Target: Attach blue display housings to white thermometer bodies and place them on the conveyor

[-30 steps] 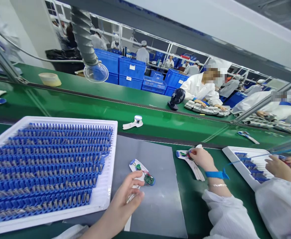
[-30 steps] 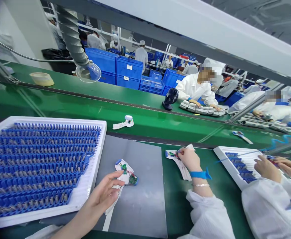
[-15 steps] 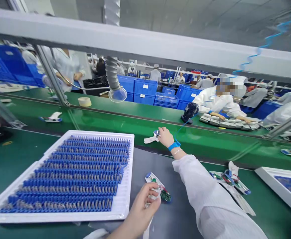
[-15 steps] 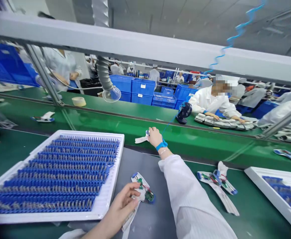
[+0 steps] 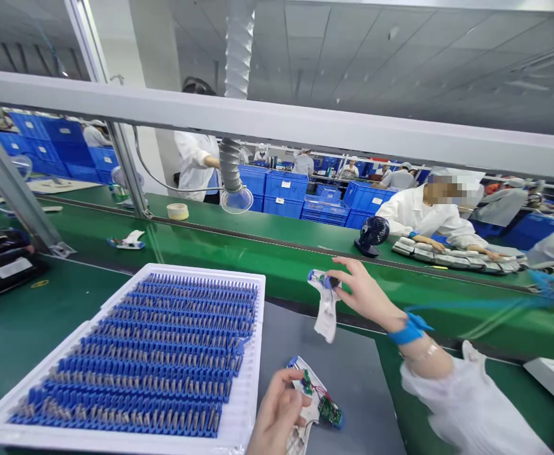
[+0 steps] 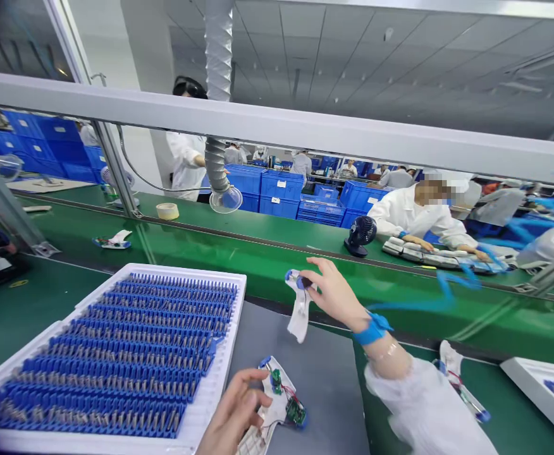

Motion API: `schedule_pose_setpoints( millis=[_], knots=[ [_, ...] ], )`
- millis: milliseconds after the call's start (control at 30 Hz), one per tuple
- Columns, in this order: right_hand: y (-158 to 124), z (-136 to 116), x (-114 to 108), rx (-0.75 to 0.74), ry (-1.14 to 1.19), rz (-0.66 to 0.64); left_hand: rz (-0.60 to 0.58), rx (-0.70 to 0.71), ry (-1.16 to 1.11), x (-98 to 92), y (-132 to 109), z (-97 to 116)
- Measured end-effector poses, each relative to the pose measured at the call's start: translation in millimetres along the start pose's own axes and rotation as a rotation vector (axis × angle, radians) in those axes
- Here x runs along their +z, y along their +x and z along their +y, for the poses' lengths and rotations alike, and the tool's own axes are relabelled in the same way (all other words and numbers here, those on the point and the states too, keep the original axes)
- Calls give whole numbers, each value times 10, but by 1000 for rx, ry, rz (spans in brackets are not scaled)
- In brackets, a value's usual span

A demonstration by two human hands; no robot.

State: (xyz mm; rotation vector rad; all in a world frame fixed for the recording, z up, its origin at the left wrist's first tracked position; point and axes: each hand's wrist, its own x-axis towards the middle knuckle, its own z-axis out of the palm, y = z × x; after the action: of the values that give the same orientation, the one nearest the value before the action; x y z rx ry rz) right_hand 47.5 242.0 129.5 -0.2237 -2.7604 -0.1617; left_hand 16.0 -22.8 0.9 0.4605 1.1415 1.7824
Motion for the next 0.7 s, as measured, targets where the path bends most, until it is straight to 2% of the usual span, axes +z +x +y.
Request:
schedule_pose_setpoints(
  millis=[67, 167, 233, 333, 433, 567, 700],
  knots=[
    [-162, -171, -260, -137, 120, -12, 35, -69, -193, -4, 51, 15],
    [-358, -547, -584, -341, 348, -158, -127, -257, -452, 50, 120, 28],
    [-422, -798, -716, -489, 461, -246, -237, -307, -547, 112, 142, 28],
    [-404, -982, -766, -642, 610, -375, -249, -283, -621, 156, 144, 13],
    [-277, -845, -675, -518, 650, -391, -242, -299, -643, 88, 156, -32],
    [58, -405, -412, -230, 420, -153, -219, -300, -620, -42, 220, -117],
    [556, -9, -96, -25, 234, 62, -237, -387, -543, -71, 280, -169]
  ],
)
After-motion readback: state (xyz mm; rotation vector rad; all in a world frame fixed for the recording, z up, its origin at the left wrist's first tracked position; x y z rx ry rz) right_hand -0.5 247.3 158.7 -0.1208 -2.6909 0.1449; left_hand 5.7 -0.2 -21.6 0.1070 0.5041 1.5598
